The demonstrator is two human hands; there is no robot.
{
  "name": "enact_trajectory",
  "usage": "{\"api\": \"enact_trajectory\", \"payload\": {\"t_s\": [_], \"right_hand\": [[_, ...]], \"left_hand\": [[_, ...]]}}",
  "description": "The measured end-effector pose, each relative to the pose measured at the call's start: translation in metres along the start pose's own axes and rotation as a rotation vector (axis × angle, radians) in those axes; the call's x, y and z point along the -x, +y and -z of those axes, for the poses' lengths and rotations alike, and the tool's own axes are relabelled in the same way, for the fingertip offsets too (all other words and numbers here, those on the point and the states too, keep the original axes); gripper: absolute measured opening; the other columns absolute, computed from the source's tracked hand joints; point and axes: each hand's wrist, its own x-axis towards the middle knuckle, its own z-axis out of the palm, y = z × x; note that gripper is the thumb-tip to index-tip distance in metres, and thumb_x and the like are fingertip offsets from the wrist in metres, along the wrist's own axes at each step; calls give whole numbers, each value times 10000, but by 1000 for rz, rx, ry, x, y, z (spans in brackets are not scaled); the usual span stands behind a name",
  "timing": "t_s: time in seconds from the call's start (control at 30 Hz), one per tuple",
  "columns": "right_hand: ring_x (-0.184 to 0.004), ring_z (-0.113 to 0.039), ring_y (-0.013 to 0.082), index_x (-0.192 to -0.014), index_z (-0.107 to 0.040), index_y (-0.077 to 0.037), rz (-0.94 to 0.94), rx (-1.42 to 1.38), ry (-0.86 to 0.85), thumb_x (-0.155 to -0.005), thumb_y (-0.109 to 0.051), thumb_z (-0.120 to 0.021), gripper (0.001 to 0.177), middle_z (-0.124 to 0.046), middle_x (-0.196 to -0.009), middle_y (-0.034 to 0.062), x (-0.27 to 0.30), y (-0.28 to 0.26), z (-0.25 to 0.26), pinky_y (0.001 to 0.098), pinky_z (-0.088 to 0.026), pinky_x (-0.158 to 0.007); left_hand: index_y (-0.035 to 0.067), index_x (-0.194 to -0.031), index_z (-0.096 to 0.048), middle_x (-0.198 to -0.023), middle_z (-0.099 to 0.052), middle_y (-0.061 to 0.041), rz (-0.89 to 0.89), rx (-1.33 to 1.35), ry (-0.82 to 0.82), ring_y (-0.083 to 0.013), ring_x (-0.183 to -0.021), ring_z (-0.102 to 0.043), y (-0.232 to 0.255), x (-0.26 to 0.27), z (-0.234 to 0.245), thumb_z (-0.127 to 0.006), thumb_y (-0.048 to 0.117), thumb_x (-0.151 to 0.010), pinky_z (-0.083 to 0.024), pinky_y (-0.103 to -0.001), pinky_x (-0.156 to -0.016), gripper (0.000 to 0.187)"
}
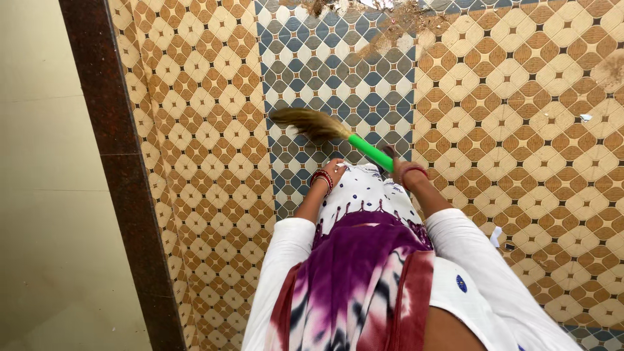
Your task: The person sweeps debris and paper scraps across a tiled floor using a broom, moving them toward a red bucket.
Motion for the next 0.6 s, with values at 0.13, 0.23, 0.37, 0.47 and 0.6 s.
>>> {"api": "enact_trajectory", "payload": {"t_s": [0.13, 0.23, 0.37, 0.47, 0.6], "right_hand": [[-1211, -628, 413, -1453, -449, -85, -239, -246, -55, -943, -412, -677, 647, -625, -1310, 283, 19, 43, 19, 530, -505, -1029], [-1168, -644, 405, -1411, -497, -31, -394, -374, 21, -928, -455, -702, 675, -642, -1279, 290, 32, 72, 44, 518, -521, -980], [-1060, -714, 406, -1322, -629, 39, -550, -645, 249, -994, -512, -624, 641, -707, -1210, 295, 23, 97, 110, 514, -563, -884], [-1040, -720, 411, -1239, -655, 48, -639, -807, 416, -972, -470, -657, 584, -718, -1183, 287, -5, 70, 146, 526, -563, -903], [-1031, -671, 469, -1330, -529, 54, -503, -499, 462, -982, -423, -646, 602, -659, -1174, 344, -1, -7, 157, 547, -550, -878]], "left_hand": [[134, -1314, -619, -1276, -698, -180, 35, -13, 83, -314, -1166, -685, -16, 14, 16, -643, 389, -951, -531, -404, -993, 445], [136, -1253, -658, -1294, -666, -162, 98, -108, 130, -338, -1163, -643, -33, 33, 26, -682, 382, -932, -502, -425, -984, 406], [100, -1189, -730, -1238, -707, -147, 178, -85, 144, -310, -1123, -690, -38, 16, 64, -707, 382, -926, -529, -393, -986, 386], [82, -1258, -657, -1216, -721, -147, 157, -54, 81, -293, -1110, -711, -35, -13, 100, -699, 356, -932, -545, -387, -982, 428], [122, -1334, -611, -1243, -711, -149, 288, -39, -13, -299, -1127, -693, -14, -51, 149, -680, 372, -948, -520, -397, -997, 465]]}}
